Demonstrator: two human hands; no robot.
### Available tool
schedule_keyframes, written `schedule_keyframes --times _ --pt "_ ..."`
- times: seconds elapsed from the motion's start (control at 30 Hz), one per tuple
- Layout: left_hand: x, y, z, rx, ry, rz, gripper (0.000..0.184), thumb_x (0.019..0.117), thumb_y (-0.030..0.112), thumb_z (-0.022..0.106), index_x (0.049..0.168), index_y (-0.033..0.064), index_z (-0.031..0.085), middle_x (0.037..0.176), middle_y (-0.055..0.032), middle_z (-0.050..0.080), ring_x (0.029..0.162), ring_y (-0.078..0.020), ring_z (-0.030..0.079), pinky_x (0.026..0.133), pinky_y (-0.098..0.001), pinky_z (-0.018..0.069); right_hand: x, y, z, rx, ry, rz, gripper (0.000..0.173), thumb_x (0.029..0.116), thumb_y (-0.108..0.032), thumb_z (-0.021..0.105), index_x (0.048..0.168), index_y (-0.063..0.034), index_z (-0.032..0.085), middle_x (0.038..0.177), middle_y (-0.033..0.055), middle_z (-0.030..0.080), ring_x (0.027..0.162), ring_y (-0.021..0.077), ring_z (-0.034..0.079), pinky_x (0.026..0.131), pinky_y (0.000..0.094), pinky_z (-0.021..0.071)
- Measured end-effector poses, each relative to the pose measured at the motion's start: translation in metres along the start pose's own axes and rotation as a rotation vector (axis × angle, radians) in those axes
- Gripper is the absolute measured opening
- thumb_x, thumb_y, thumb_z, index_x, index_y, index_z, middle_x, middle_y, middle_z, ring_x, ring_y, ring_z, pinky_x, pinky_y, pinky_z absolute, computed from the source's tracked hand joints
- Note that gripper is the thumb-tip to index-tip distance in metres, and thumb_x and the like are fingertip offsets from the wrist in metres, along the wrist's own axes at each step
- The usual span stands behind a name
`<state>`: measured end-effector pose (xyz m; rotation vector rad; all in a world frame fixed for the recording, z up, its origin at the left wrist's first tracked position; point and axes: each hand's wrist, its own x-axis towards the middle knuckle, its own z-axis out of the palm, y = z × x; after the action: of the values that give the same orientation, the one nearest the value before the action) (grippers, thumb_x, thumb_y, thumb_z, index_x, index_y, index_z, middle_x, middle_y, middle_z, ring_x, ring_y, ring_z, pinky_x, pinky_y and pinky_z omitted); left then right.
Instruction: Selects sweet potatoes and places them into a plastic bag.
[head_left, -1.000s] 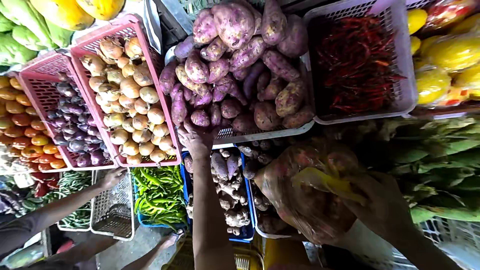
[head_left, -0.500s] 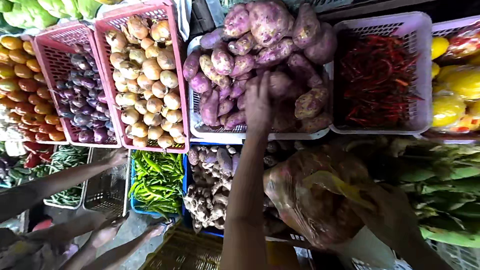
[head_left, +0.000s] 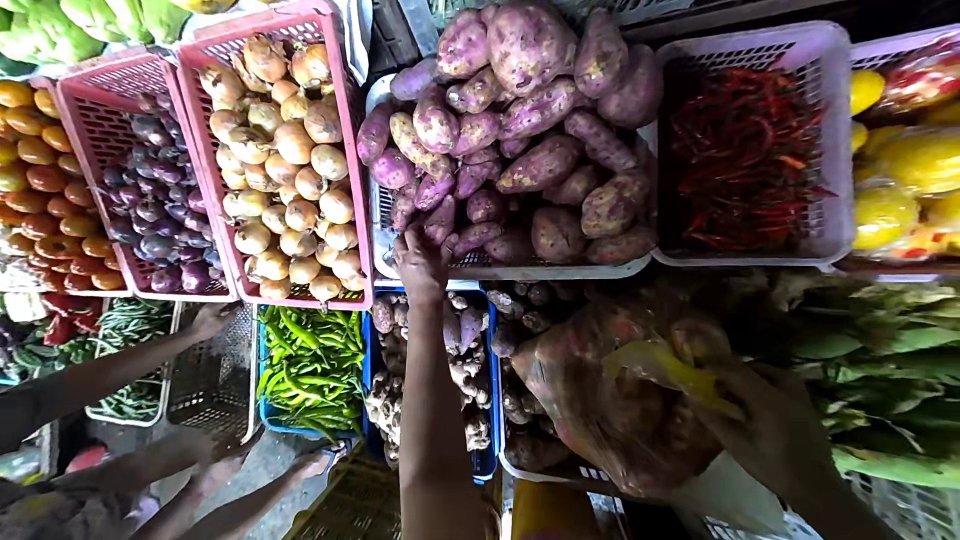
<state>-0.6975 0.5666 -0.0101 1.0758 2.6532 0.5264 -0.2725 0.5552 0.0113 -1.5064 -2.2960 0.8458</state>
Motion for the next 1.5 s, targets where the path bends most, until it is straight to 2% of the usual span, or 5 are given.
schedule_keyframes --times 0.37,0.63,0.8,1.1,1.5 --pt "0.004 0.126 0.037 -0.312 -0.066 0.394 0.057 0.0974 0.037 0.069 0.143 0.0042 0.058 0.146 -0.0243 0.053 0.136 -0.0414 0.050 0.110 -0.0579 0.0416 0.004 -0.002 -0.002 -0.031 -0.005 -0.050 0.050 0.0867 -0.036 0.060 0.105 0.0095 0.070 0.097 0.0291 0.070 0.095 0.0566 0.062 0.087 0.0680 0.0466" --pt "0.029 0.012 -0.030 0.384 -0.213 -0.007 0.059 0.0914 0.004 0.067 0.147 -0.0034 0.048 0.158 -0.0321 0.034 0.145 -0.0536 0.033 0.110 -0.0726 0.0314 0.001 0.001 -0.001 -0.028 0.008 -0.064 0.053 0.0863 -0.039 0.060 0.106 0.0088 0.070 0.097 0.0280 0.070 0.094 0.0556 0.062 0.087 0.0664 0.0481" --pt "0.027 -0.031 -0.038 0.531 -0.242 0.130 0.027 0.0937 -0.005 0.060 0.120 -0.0046 0.066 0.141 -0.0278 0.055 0.130 -0.0504 0.051 0.101 -0.0664 0.0455 0.001 0.002 -0.002 -0.012 -0.016 -0.036 0.055 0.0874 -0.041 0.060 0.109 0.0082 0.070 0.102 0.0275 0.071 0.099 0.0557 0.061 0.090 0.0674 0.0459" --pt "-0.044 -0.034 -0.091 -0.964 -0.284 -0.207 0.021 0.0970 -0.005 0.053 0.113 0.0071 0.060 0.090 0.0016 0.069 0.075 -0.0058 0.066 0.072 -0.0250 0.0579 0.003 0.001 -0.001 -0.003 -0.019 0.003 0.052 0.0866 -0.042 0.060 0.101 0.0073 0.070 0.098 0.0284 0.069 0.097 0.0554 0.060 0.087 0.0682 0.0457" --pt "-0.132 -0.040 -0.099 -1.329 -0.296 -0.114 0.030 0.0874 0.009 0.078 0.116 0.0162 0.071 0.108 0.0018 0.074 0.094 -0.0074 0.070 0.084 -0.0275 0.0597 -0.001 0.005 0.000 0.008 -0.003 -0.061 0.054 0.0913 -0.042 0.058 0.106 0.0092 0.069 0.098 0.0289 0.070 0.097 0.0508 0.061 0.091 0.0639 0.0440"
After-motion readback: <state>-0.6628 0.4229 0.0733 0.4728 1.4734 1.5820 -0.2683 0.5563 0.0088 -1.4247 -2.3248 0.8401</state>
